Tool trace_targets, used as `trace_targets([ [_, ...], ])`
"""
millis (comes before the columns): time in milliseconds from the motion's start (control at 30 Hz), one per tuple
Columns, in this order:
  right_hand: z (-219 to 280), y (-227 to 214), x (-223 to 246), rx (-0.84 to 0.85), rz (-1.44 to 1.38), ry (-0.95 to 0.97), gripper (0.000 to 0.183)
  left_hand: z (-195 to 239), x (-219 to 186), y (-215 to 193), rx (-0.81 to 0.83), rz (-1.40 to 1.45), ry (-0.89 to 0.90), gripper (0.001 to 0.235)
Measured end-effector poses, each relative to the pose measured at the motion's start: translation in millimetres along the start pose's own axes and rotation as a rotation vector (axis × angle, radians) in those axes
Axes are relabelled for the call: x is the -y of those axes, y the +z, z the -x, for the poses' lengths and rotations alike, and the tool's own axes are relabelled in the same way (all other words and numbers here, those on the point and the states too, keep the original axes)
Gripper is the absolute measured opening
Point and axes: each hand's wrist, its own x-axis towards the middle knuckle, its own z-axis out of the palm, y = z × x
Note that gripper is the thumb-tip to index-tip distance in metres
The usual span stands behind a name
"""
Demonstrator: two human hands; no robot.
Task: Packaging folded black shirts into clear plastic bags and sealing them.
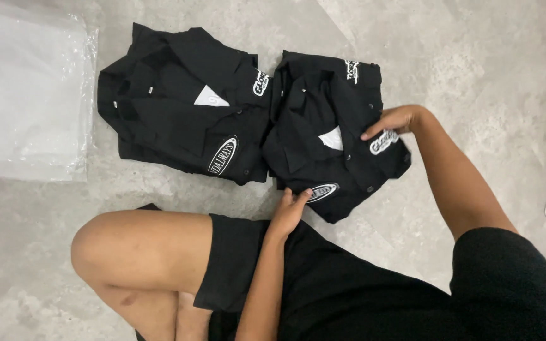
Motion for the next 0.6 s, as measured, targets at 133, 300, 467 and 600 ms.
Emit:
trace_targets([
  [133,-41.6,-11.7,-72.4,0.01,-0.374,-0.107,0.063,3.7,-7.0,2.0,-0.048,0.074,0.01,0.077],
  [300,-5.6,23.7,-47.9,-0.074,-0.653,-0.021,0.069,11.8,-13.1,6.8,-0.156,0.183,0.061,0.068],
  [467,-20.4,38.3,-63.2,-0.124,-0.712,0.003,0.036,6.4,5.5,2.1,-0.228,0.208,0.108,0.066],
  [600,-26.7,30.8,-85.5,-0.116,-0.644,-0.086,0.046,-19.1,40.2,1.6,-0.207,0.119,0.292,0.052],
])
